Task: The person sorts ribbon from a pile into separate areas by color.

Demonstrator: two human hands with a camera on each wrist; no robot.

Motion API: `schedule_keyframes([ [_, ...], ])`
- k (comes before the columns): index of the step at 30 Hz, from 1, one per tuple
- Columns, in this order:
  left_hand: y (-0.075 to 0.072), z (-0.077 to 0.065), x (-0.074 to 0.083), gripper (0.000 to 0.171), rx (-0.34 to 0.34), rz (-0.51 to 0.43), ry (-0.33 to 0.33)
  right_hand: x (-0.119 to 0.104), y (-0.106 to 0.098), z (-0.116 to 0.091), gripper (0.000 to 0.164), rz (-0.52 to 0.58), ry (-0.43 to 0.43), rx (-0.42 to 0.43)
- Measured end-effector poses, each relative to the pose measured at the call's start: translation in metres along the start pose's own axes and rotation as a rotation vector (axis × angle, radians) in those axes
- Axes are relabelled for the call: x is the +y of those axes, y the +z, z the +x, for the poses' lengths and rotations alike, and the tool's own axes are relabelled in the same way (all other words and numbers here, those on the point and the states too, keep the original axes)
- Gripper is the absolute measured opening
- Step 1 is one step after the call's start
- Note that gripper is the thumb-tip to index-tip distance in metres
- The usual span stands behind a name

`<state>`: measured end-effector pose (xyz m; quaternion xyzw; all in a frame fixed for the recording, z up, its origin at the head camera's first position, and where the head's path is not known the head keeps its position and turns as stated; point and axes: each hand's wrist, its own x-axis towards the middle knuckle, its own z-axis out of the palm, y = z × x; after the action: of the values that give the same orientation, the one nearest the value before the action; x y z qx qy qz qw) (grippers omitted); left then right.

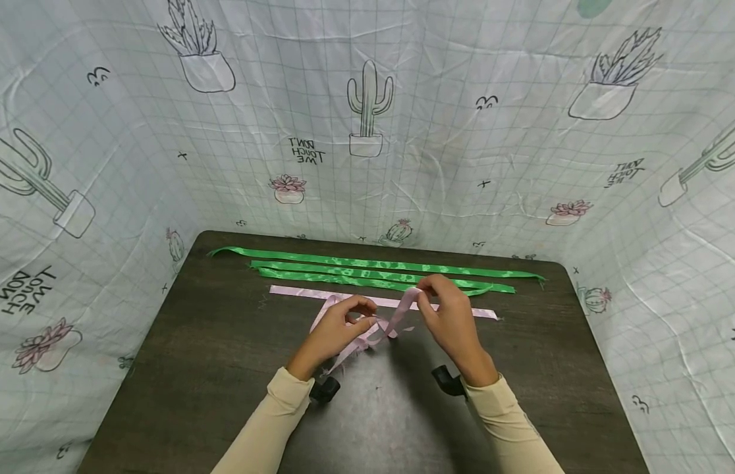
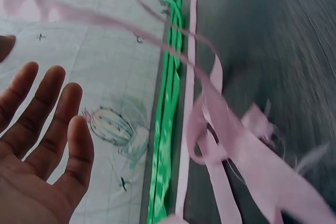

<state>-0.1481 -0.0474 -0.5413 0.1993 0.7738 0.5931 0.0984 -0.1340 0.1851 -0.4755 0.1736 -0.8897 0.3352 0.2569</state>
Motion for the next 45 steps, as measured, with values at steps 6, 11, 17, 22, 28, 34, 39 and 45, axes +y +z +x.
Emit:
schedule_keyframes([
  [6,0.011,0.006,0.008,0.028,-0.057,-0.092,-0.005,-0.008,0.000,0.004,0.010,0.047,0.013,-0.013],
  [11,0.019,0.009,0.008,0.024,-0.055,-0.060,-0.005,-0.011,0.000,0.006,0.010,0.091,0.027,-0.014],
  [17,0.017,0.009,0.006,0.017,-0.041,-0.101,-0.015,-0.009,-0.005,0.008,0.005,0.274,0.219,-0.103],
  [22,0.006,0.010,0.001,0.016,-0.054,-0.192,-0.010,-0.002,-0.013,0.010,0.011,0.474,0.424,-0.234],
  [28,-0.005,0.008,0.002,0.015,-0.072,-0.237,0.003,0.008,-0.020,0.012,0.025,0.577,0.505,-0.421],
  [34,-0.017,0.005,0.009,0.013,-0.080,-0.196,0.032,0.016,-0.026,0.015,0.026,0.545,0.565,-0.600],
  [39,-0.026,0.005,0.011,0.012,-0.102,-0.161,0.044,0.019,-0.028,0.016,0.020,0.541,0.543,-0.667],
  [45,-0.036,0.002,0.009,0.014,-0.126,-0.180,0.027,0.024,-0.032,0.015,0.018,0.615,0.529,-0.715],
])
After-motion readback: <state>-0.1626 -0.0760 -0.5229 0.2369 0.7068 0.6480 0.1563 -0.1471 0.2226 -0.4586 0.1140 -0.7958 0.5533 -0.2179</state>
